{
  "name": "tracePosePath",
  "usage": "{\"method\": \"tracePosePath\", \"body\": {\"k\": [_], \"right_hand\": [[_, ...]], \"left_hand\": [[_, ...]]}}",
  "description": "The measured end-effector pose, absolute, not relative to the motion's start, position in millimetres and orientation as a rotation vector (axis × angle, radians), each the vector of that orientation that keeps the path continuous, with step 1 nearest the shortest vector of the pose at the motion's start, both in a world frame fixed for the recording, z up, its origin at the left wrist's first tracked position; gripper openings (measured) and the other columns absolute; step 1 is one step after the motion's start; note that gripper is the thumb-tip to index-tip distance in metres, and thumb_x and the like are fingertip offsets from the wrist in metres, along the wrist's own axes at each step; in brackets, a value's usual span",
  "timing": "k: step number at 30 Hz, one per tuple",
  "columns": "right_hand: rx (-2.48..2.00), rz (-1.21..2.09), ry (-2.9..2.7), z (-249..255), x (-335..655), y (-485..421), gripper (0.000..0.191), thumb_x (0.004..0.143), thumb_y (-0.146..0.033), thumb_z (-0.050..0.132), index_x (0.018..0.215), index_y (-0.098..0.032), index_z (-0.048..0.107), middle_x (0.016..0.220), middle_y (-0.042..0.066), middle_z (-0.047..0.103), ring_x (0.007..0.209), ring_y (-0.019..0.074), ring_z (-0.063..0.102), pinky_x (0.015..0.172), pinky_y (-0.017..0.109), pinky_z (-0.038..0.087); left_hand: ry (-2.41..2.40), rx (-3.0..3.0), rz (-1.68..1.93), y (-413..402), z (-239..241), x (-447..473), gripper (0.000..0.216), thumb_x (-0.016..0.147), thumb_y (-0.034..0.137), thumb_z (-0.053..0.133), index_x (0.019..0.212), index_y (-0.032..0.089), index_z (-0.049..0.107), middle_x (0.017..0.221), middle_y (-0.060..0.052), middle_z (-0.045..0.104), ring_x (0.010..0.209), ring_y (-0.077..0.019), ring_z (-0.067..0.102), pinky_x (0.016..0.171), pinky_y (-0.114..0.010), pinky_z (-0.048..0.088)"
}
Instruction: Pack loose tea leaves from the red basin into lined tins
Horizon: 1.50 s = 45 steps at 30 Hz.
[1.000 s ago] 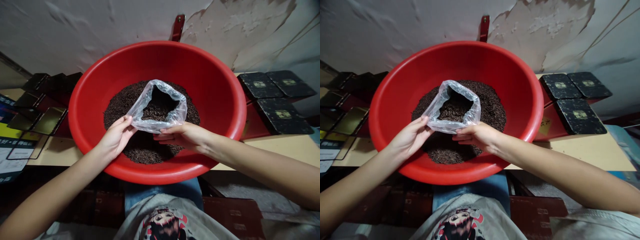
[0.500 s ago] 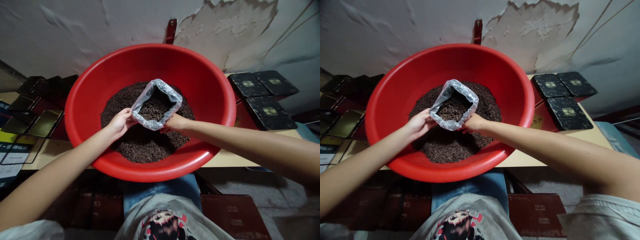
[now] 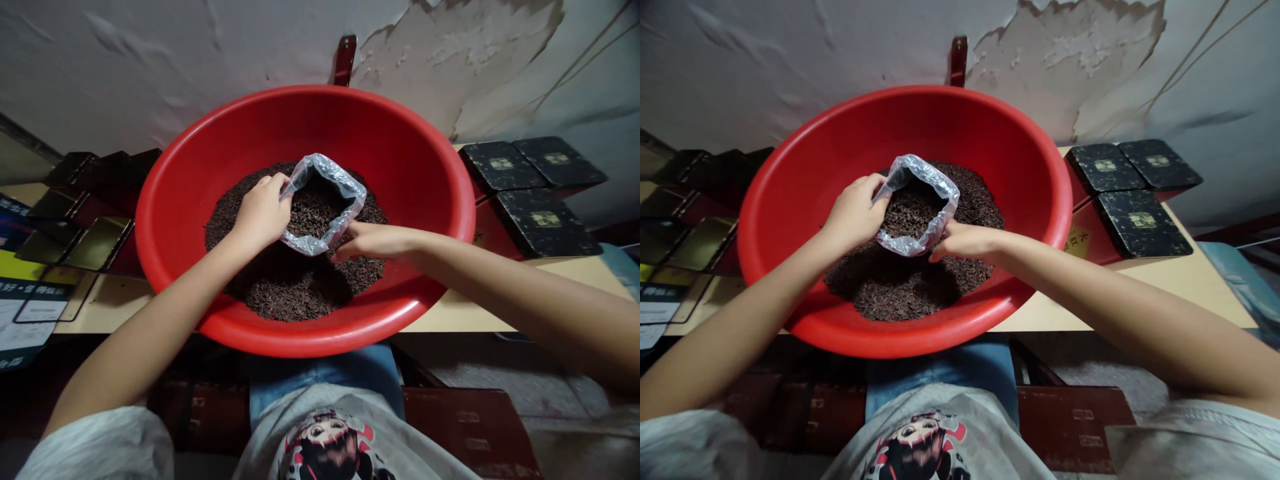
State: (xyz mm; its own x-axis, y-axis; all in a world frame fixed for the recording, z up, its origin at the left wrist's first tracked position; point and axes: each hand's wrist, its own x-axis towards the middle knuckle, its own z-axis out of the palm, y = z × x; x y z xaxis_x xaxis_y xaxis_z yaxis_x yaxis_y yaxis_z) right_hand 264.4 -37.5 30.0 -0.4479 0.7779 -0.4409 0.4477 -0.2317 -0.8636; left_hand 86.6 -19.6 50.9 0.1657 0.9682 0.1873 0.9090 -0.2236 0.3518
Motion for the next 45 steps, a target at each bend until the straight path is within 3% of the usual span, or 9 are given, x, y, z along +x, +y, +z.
{"method": "tracePosePath", "body": {"k": [3, 9, 15, 20, 27, 33, 38, 42, 45], "right_hand": [[-1.573, 1.232, -1.603, 47.2, 272.4, -37.6, 0.083, 0.070, -0.029, 0.063, 0.141, -0.018, 0.021, 0.134, 0.014, 0.043, 0.120, 0.0264, 0.046, 0.097, 0.045, 0.042], [-1.739, 0.325, -2.209, 69.7, 258.8, -7.4, 0.041, 0.070, -0.040, 0.068, 0.102, -0.015, 0.063, 0.108, 0.014, 0.060, 0.110, 0.0332, 0.053, 0.093, 0.048, 0.042], [-2.020, 0.029, -2.495, 84.9, 236.0, 16.1, 0.016, 0.070, -0.020, 0.064, 0.085, -0.012, 0.066, 0.084, 0.014, 0.065, 0.091, 0.0315, 0.062, 0.077, 0.040, 0.050], [-2.016, 0.276, -2.294, 84.1, 248.6, 11.2, 0.013, 0.078, -0.016, 0.050, 0.072, -0.012, 0.061, 0.070, 0.012, 0.061, 0.078, 0.0276, 0.064, 0.073, 0.038, 0.049], [-1.618, 0.450, -2.029, 18.5, 243.1, 17.1, 0.026, 0.080, -0.011, 0.036, 0.092, -0.014, 0.058, 0.097, 0.012, 0.065, 0.094, 0.0242, 0.060, 0.084, 0.034, 0.045], [-1.536, 0.620, -2.068, -17.8, 230.3, 20.8, 0.040, 0.077, -0.010, 0.035, 0.111, -0.012, 0.055, 0.108, 0.014, 0.064, 0.099, 0.0247, 0.059, 0.088, 0.034, 0.043], [-1.548, 0.759, -2.021, -2.5, 231.0, 16.9, 0.063, 0.075, -0.010, 0.042, 0.137, -0.012, 0.032, 0.116, 0.014, 0.061, 0.105, 0.0264, 0.058, 0.092, 0.038, 0.042], [-1.538, 0.719, -1.940, 12.6, 233.9, 21.7, 0.051, 0.074, -0.009, 0.040, 0.125, -0.016, 0.045, 0.109, 0.008, 0.063, 0.099, 0.0220, 0.060, 0.089, 0.034, 0.046], [-1.592, 0.862, -1.759, 27.8, 245.0, 21.5, 0.036, 0.069, -0.006, 0.038, 0.099, -0.016, 0.055, 0.084, 0.003, 0.065, 0.069, 0.0159, 0.063, 0.068, 0.029, 0.052]], "left_hand": [[1.985, 2.306, 0.180, -17.2, 58.1, 92.6, 0.031, 0.086, 0.020, 0.036, 0.097, 0.012, 0.064, 0.098, -0.015, 0.066, 0.095, -0.0285, 0.062, 0.087, -0.043, 0.047], [2.009, 2.316, -0.027, -20.5, 65.0, 97.4, 0.034, 0.086, 0.026, 0.040, 0.103, 0.013, 0.067, 0.098, -0.015, 0.069, 0.094, -0.0280, 0.064, 0.084, -0.041, 0.049], [2.060, 2.282, 0.054, -21.0, 66.1, 104.1, 0.030, 0.083, 0.012, 0.043, 0.102, 0.009, 0.066, 0.100, -0.017, 0.066, 0.099, -0.0300, 0.062, 0.087, -0.043, 0.047], [2.041, 2.426, 0.226, -9.5, 82.6, 115.7, 0.026, 0.080, 0.002, 0.041, 0.091, 0.008, 0.065, 0.093, -0.015, 0.064, 0.103, -0.0334, 0.059, 0.091, -0.048, 0.041], [1.689, 2.413, 0.675, 9.9, 73.3, 91.6, 0.019, 0.075, 0.002, 0.048, 0.072, 0.020, 0.054, 0.085, -0.007, 0.061, 0.116, -0.0305, 0.045, 0.107, -0.050, 0.018], [1.761, 2.295, 0.694, -2.1, 47.8, 64.5, 0.034, 0.062, 0.006, 0.064, 0.091, 0.021, 0.056, 0.091, -0.007, 0.060, 0.112, -0.0317, 0.045, 0.105, -0.046, 0.023], [1.628, 2.439, 0.737, -50.0, 41.2, 61.4, 0.018, 0.071, 0.031, 0.063, 0.085, 0.021, 0.055, 0.100, -0.009, 0.057, 0.104, -0.0301, 0.049, 0.095, -0.043, 0.035], [1.651, 2.124, 0.518, -80.4, 27.0, 58.5, 0.022, 0.078, 0.033, 0.050, 0.061, 0.021, 0.045, 0.075, -0.004, 0.054, 0.075, -0.0203, 0.053, 0.074, -0.035, 0.043], [1.732, 1.855, 0.286, -73.5, 11.9, 47.6, 0.023, 0.078, 0.031, 0.047, 0.058, 0.021, 0.044, 0.073, -0.004, 0.054, 0.076, -0.0205, 0.055, 0.077, -0.035, 0.045]]}}
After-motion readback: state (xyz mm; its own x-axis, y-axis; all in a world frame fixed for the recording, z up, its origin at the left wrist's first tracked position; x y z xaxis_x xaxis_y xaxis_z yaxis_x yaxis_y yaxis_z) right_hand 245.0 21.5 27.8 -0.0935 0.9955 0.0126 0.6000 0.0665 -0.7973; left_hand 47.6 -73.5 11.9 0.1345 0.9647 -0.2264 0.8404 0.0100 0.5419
